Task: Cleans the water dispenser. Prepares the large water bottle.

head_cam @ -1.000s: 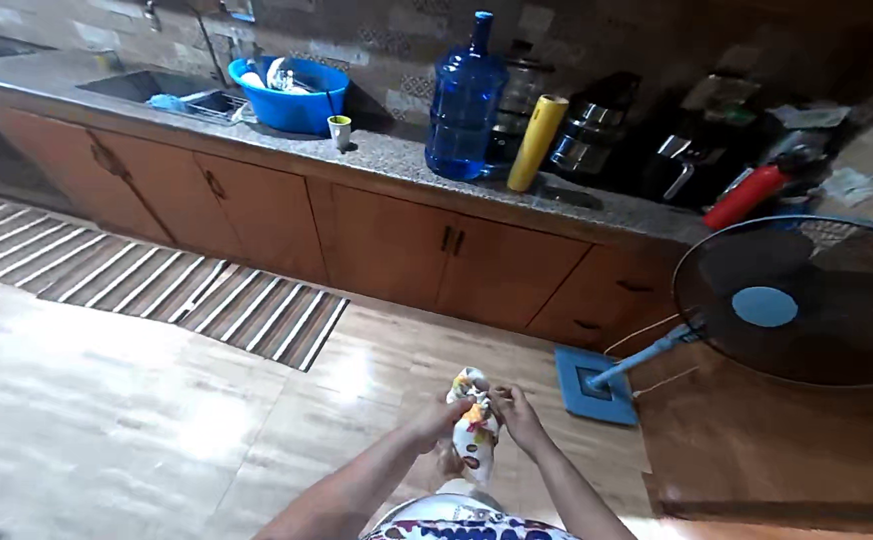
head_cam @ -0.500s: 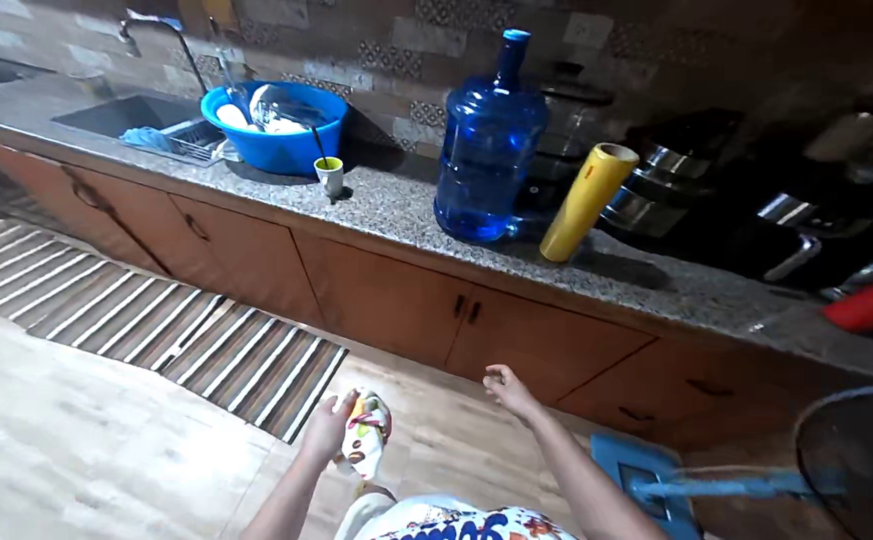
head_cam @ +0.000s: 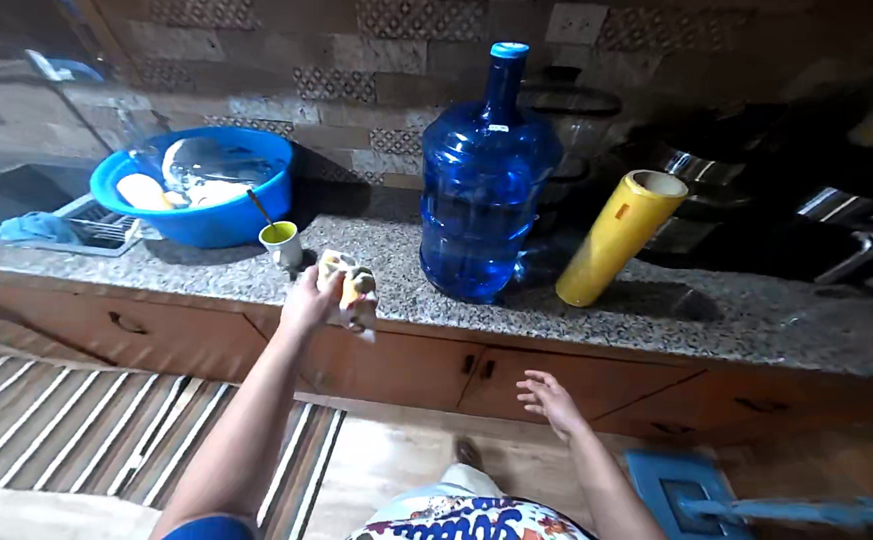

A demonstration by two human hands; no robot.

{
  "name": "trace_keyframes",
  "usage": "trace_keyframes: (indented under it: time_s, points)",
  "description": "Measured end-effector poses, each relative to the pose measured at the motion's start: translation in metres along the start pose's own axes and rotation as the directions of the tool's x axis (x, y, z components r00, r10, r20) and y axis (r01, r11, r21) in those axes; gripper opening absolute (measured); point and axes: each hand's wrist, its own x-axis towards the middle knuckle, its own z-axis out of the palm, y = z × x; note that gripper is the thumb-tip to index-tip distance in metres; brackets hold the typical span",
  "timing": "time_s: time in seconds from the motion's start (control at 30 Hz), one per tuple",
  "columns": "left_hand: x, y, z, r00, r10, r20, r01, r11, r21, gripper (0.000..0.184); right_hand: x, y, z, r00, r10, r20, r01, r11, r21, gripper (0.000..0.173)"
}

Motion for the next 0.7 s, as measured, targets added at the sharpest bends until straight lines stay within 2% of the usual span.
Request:
trace_keyframes:
  time_s: [0.07, 0.13, 0.17, 0.23, 0.3, 0.33, 0.4, 0.43, 0.5, 0.57, 0.63, 0.7]
  points:
    - [0.049, 0.013, 0.009, 0.999, 0.039, 0.021, -0.043, 0.970, 0.241, 0.057, 0.028, -0.016, -0.007, 0.998, -0.003, -0.059, 0.007, 0.998, 0.057, 0.039]
    - [0.078, 0.046, 0.016, 0.992, 0.126, -0.003, -0.120, 0.951, 0.285, 0.069, 0.061, -0.031, -0.010, 0.999, 0.006, -0.054, -0.003, 0.999, 0.051, 0.039]
    - [0.088, 0.076, 0.015, 0.979, 0.200, -0.047, -0.182, 0.951, 0.250, 0.077, 0.080, -0.042, -0.010, 0.999, 0.001, -0.033, 0.000, 0.999, 0.033, 0.040]
    - [0.103, 0.149, 0.011, 0.913, 0.389, -0.122, -0.376, 0.919, 0.115, 0.089, 0.111, -0.063, -0.005, 1.000, -0.028, -0.001, 0.028, 1.000, 0.000, 0.039]
    - [0.116, 0.226, 0.012, 0.820, 0.559, -0.123, -0.570, 0.818, -0.076, 0.100, 0.135, -0.084, -0.004, 0.996, -0.094, 0.011, 0.094, 0.995, -0.024, 0.037]
    - [0.125, 0.262, 0.012, 0.785, 0.609, -0.116, -0.620, 0.765, -0.175, 0.104, 0.146, -0.094, -0.003, 0.988, -0.150, 0.023, 0.150, 0.988, -0.023, 0.038]
    - [0.152, 0.321, 0.020, 0.744, 0.653, -0.142, -0.653, 0.666, -0.359, 0.111, 0.166, -0.114, -0.001, 0.971, -0.237, 0.017, 0.237, 0.971, -0.006, 0.041]
    - [0.168, 0.341, 0.028, 0.751, 0.638, -0.171, -0.639, 0.634, -0.436, 0.114, 0.175, -0.121, 0.000, 0.969, -0.247, -0.016, 0.247, 0.969, 0.009, 0.042]
    - [0.195, 0.360, 0.050, 0.809, 0.564, -0.167, -0.546, 0.614, -0.570, 0.118, 0.194, -0.125, -0.003, 0.970, -0.230, -0.071, 0.233, 0.972, 0.036, 0.044]
    - [0.208, 0.362, 0.063, 0.828, 0.543, -0.145, -0.496, 0.585, -0.642, 0.108, 0.225, -0.116, -0.015, 0.971, -0.220, -0.098, 0.214, 0.974, -0.071, 0.044]
    - [0.212, 0.360, 0.063, 0.832, 0.550, -0.072, -0.459, 0.610, -0.646, 0.093, 0.249, -0.111, -0.025, 0.971, -0.226, -0.073, 0.209, 0.959, -0.188, 0.044]
    - [0.209, 0.360, 0.063, 0.845, 0.533, -0.044, -0.447, 0.659, -0.605, 0.065, 0.256, -0.117, -0.023, 0.973, -0.222, -0.069, 0.206, 0.961, -0.183, 0.040]
